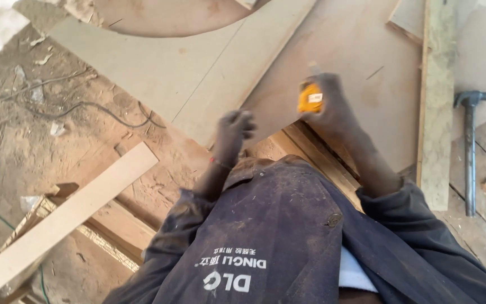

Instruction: The person measures a large sheet of plywood using a tape measure and marks it with a pencil. They use a wooden straightedge to draw straight lines and write dimensions on the surface. The person also measures a smaller, curved piece of wood and marks it accordingly.

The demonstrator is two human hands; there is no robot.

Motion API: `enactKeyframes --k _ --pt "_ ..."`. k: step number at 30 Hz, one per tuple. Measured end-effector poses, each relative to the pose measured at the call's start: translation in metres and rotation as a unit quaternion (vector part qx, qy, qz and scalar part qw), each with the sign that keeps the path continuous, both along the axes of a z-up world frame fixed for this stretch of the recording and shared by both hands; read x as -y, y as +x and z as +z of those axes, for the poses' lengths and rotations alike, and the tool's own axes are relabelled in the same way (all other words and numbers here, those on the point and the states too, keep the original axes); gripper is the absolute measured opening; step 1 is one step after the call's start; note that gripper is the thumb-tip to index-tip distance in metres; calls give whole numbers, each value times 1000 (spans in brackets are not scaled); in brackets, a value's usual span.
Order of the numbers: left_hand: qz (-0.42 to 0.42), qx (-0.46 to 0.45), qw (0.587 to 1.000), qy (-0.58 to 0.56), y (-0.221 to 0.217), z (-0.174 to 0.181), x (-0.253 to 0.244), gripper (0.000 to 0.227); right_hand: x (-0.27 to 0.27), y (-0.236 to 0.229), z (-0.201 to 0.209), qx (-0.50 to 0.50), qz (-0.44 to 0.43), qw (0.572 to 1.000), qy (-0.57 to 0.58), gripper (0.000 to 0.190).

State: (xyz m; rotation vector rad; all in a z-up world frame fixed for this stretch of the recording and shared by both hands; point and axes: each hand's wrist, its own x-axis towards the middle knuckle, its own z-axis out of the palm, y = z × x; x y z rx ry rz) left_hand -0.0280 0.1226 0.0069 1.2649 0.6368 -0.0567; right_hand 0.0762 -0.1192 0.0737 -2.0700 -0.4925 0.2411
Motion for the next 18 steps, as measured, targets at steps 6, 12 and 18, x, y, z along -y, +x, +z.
enactKeyframes --k 6,12,18 --pt "21 -17 976 -218 0 14 8 40 -94 -34 0 49 234 961 -141 69" --pt "60 1 940 -337 -13 24 -21 27 -110 -25 -4 -84 140 983 -85 66" --pt "50 -20 973 -224 -13 -67 -36 30 -133 -28 -4 -64 179 977 -96 54"
